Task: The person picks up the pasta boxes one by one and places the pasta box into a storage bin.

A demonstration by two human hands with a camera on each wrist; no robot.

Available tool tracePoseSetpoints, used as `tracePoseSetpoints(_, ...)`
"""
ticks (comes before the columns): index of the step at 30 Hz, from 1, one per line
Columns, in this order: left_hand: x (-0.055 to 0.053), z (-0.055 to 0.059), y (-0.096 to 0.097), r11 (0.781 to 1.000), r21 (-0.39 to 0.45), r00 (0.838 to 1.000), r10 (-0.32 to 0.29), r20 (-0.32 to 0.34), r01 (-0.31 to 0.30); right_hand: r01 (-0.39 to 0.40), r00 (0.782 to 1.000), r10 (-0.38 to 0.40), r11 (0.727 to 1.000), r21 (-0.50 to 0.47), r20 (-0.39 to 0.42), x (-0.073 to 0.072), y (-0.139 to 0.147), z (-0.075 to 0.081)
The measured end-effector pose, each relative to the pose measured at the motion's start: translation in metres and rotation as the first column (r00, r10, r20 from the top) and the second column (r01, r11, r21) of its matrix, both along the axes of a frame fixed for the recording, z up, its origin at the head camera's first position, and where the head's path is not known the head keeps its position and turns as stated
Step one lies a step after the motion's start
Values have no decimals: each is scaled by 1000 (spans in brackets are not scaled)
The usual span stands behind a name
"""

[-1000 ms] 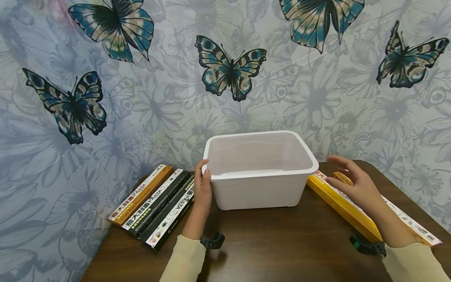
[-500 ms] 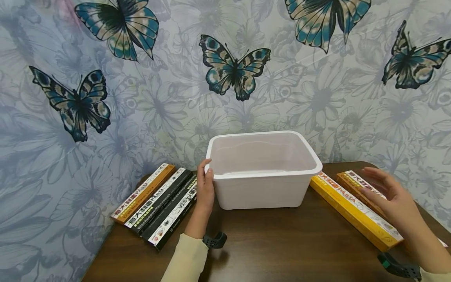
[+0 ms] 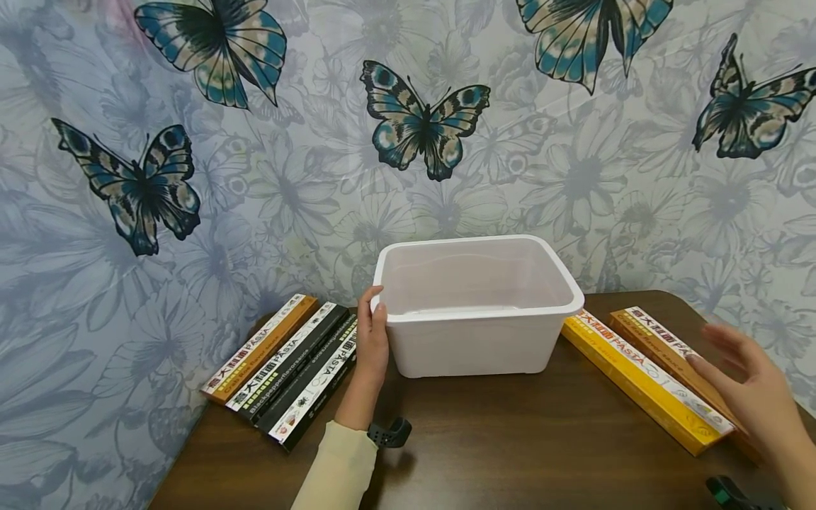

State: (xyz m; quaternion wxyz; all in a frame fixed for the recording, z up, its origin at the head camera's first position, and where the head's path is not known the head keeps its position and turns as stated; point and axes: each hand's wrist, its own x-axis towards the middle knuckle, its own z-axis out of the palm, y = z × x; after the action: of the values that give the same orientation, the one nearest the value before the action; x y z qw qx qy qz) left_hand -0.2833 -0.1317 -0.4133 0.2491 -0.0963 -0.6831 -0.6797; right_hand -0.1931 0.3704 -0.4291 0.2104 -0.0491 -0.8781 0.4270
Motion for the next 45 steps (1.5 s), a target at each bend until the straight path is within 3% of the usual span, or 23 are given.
tracePoseSetpoints(7,-1,0,0,1000,8,1000,-1,-10,1,37,999,-34,988,148,-21,1,12,-13)
tracePoseSetpoints(15,0,-1,0,1000,5,1000,-10,-13,10,27,999,-30,986,166,19,2,28,-19)
tracePoseSetpoints(29,0,-1,-1,1000,8,1000,-21,-9,21,66,985,-101,969,238,137,0,51,-36)
tracePoseSetpoints(37,0,-1,-1,1000,-6,1000,-15,-16,15,78,978,-134,945,317,157,2,57,-44)
tracePoseSetpoints(41,0,-1,-1,1000,-9,1000,-10,-12,10,67,965,-145,944,324,220,3,65,-50)
tracePoseSetpoints(45,0,-1,0,1000,-1,1000,-8,-9,8,88,936,-182,949,302,301,2,70,-56)
